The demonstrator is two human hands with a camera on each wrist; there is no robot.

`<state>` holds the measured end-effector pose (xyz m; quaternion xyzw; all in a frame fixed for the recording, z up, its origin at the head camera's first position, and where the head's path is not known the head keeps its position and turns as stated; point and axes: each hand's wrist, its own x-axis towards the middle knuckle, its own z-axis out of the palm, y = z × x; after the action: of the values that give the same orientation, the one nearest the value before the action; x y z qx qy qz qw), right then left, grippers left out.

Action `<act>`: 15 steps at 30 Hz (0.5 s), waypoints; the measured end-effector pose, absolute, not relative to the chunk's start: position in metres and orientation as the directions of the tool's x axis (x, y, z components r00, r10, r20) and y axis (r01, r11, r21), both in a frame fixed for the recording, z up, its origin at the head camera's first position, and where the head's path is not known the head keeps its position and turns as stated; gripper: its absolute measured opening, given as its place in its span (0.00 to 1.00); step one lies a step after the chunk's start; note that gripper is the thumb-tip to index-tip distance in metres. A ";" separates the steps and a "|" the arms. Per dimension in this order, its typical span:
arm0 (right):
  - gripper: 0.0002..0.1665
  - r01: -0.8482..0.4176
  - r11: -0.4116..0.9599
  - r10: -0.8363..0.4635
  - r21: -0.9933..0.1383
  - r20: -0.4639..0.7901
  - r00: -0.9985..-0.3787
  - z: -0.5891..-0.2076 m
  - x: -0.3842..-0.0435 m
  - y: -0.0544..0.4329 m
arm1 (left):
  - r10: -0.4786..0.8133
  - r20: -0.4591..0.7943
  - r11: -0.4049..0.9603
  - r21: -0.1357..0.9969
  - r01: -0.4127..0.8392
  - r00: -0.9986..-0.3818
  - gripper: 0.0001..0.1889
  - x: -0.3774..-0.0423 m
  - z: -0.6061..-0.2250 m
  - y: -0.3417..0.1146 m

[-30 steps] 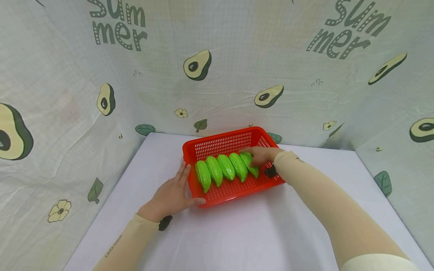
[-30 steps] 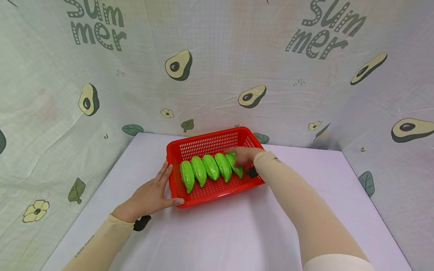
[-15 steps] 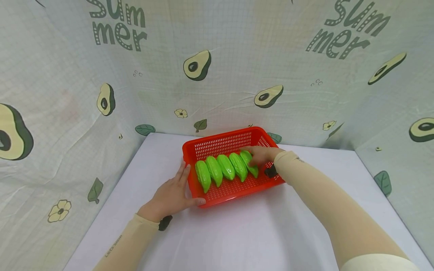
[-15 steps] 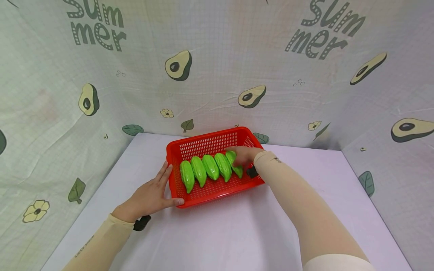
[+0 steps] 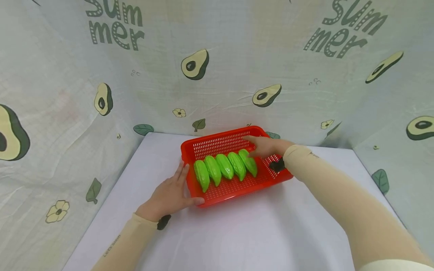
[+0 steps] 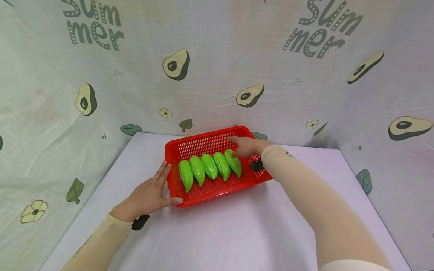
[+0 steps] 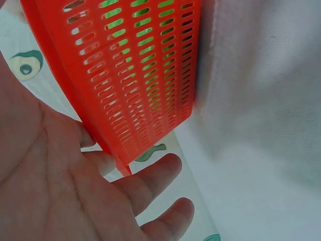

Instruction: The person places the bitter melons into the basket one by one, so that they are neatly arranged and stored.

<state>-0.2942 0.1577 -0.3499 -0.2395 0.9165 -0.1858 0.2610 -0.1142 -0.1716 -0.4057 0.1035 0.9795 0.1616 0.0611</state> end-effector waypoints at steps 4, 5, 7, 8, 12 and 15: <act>0.46 -0.377 0.786 -0.574 -0.491 -0.351 -0.740 -0.327 -0.285 0.167 | 0.225 -0.094 0.926 0.331 0.183 -0.970 0.66 -0.115 -0.404 -0.172; 0.45 -0.393 0.778 -0.585 -0.489 -0.337 -0.738 -0.322 -0.281 0.170 | 0.226 -0.096 0.926 0.331 0.183 -0.969 0.66 -0.115 -0.405 -0.172; 0.44 -0.410 0.762 -0.600 -0.500 -0.311 -0.737 -0.312 -0.274 0.179 | 0.229 -0.102 0.925 0.333 0.184 -0.968 0.65 -0.115 -0.404 -0.172; 0.44 -0.416 0.755 -0.606 -0.507 -0.297 -0.738 -0.308 -0.270 0.184 | 0.230 -0.105 0.925 0.334 0.184 -0.967 0.65 -0.114 -0.404 -0.172; 0.42 -0.393 0.728 -0.608 -0.561 -0.264 -0.749 -0.296 -0.253 0.209 | 0.233 -0.112 0.924 0.335 0.184 -0.966 0.65 -0.114 -0.401 -0.171; 0.42 -0.368 0.701 -0.611 -0.611 -0.248 -0.752 -0.292 -0.241 0.230 | 0.234 -0.113 0.925 0.331 0.186 -0.966 0.65 -0.114 -0.399 -0.171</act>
<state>-0.2413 0.2304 -0.2923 -0.2733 0.8951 -0.2735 0.2220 -0.1142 -0.1712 -0.3994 0.1073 0.9782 0.1609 0.0754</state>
